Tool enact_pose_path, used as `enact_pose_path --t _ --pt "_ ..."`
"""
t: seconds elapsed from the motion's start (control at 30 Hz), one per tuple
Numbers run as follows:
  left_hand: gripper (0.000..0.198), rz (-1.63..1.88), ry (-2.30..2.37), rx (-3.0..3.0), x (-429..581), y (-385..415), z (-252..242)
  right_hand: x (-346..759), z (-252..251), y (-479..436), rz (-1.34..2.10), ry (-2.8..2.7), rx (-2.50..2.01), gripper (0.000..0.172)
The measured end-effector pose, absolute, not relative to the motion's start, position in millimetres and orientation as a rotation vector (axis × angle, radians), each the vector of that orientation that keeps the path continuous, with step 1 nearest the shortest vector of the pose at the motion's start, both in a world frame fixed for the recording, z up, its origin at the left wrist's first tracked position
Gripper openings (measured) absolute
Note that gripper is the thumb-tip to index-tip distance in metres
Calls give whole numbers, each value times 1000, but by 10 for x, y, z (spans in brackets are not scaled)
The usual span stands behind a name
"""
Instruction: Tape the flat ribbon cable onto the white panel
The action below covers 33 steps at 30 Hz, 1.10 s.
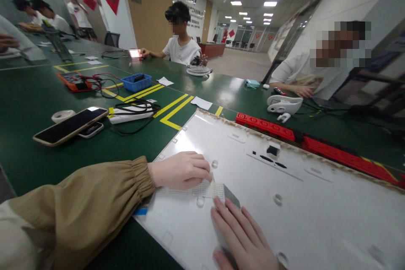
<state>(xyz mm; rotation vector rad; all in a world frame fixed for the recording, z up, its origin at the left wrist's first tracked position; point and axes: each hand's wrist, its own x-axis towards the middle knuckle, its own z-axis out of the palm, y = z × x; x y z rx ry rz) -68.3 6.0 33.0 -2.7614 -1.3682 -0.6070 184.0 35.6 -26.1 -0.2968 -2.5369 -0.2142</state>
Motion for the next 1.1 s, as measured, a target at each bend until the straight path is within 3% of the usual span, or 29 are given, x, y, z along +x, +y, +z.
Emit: enact_pose_path --t 1.1 --pt "23 -608 -1454 -2615 -688 59 315 1846 -228 370 -254 -2544 -283 44"
